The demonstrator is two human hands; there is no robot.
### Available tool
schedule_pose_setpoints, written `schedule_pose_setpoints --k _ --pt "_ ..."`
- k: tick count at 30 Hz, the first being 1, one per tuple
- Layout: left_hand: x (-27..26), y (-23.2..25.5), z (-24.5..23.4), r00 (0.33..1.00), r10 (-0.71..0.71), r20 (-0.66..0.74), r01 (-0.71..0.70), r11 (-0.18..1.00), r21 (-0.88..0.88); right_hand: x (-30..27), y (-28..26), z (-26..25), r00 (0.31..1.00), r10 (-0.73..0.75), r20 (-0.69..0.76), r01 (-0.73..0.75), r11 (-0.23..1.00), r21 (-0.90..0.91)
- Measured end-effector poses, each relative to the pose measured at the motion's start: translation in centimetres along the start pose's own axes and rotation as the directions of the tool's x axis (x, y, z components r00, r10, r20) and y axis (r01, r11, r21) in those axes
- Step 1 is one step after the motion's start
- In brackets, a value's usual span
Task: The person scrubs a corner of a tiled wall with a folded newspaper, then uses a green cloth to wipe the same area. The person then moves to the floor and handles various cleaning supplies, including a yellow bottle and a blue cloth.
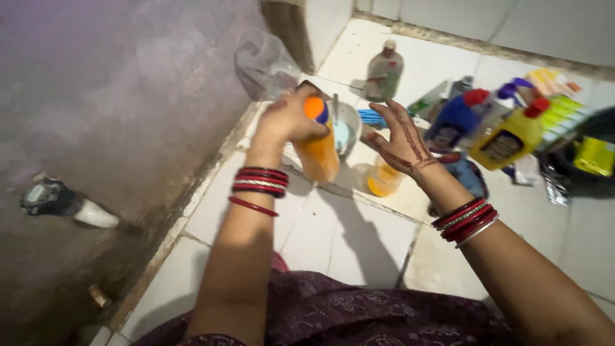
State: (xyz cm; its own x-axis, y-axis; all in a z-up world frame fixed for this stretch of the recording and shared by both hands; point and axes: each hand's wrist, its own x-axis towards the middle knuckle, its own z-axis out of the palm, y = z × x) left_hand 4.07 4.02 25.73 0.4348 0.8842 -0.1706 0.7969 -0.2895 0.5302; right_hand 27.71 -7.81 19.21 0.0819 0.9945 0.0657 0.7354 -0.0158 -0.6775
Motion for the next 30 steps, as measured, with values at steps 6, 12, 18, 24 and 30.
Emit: schedule_pose_setpoints --k 6,12,18,24,30 --pt "-4.5 6.7 9.1 0.984 -0.058 0.169 0.053 0.998 0.036 -4.9 5.2 -1.6 0.994 0.041 -0.106 -0.048 0.997 -0.062" --pt "-5.2 7.8 13.2 0.981 -0.099 0.166 0.082 0.991 0.105 -8.7 8.2 -1.1 0.990 0.056 -0.130 -0.065 0.996 -0.064" --pt "-7.6 5.3 17.4 0.978 0.115 -0.175 -0.123 0.992 -0.037 -11.0 6.9 -3.6 0.962 0.269 -0.046 -0.268 0.963 0.034" --pt "-7.9 4.9 17.2 0.992 0.045 -0.115 -0.051 0.997 -0.049 -11.1 8.9 -2.7 0.983 0.163 -0.079 -0.164 0.986 -0.010" --pt "-5.4 5.2 15.7 0.949 -0.238 0.206 0.219 0.969 0.114 -10.4 8.2 -2.8 0.962 0.273 -0.022 -0.270 0.958 0.093"
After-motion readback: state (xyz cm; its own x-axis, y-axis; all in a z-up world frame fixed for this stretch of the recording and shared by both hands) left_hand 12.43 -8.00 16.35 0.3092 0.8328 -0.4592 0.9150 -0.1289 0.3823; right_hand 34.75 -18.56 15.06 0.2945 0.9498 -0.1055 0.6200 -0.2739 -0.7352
